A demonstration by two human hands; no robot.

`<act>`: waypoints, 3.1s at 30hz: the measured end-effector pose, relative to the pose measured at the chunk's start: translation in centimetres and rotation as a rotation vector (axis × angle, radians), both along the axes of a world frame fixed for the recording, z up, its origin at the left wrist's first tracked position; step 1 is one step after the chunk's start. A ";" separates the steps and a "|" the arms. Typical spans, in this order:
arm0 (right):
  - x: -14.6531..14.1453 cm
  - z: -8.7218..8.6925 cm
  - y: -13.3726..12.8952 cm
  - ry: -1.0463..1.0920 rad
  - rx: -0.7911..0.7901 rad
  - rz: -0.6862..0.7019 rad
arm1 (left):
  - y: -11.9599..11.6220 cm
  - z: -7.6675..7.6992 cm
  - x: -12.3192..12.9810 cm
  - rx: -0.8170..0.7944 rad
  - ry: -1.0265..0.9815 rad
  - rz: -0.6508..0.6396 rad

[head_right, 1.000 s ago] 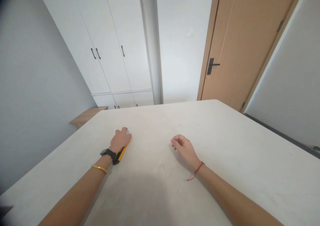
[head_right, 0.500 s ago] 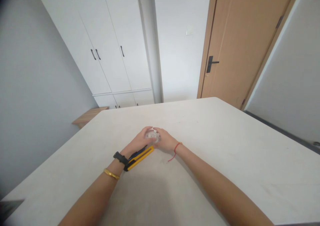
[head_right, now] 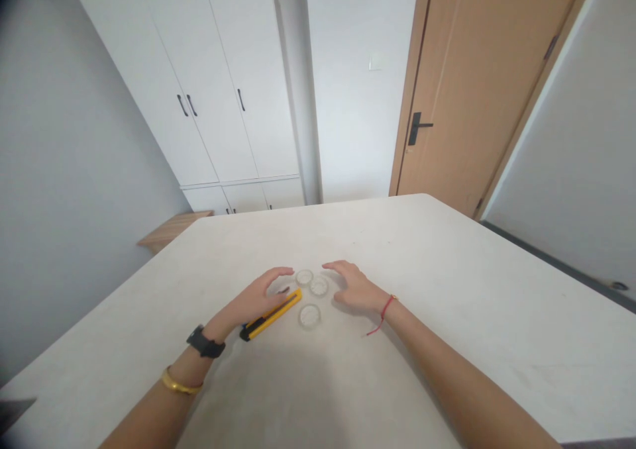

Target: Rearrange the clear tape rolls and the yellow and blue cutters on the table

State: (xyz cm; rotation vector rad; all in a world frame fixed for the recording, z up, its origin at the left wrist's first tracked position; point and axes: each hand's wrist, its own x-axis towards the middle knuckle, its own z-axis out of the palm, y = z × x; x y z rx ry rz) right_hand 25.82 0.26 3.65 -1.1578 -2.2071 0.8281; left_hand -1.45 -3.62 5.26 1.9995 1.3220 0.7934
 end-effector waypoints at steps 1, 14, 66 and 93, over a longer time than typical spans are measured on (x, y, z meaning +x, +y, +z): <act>-0.1 0.1 -0.2 -0.004 0.029 0.023 | -0.5 -0.3 -0.8 -0.009 0.061 -0.004; 0.1 -0.4 -0.7 -0.036 0.043 -0.036 | -2.3 -1.6 0.6 -0.023 0.476 0.280; -1.3 -2.6 -0.3 -0.070 0.242 -0.247 | -1.8 -3.3 -0.8 0.266 0.322 0.132; 2.9 -3.3 4.7 -0.138 0.181 -0.286 | 1.5 -2.4 -4.6 -0.141 -0.657 0.621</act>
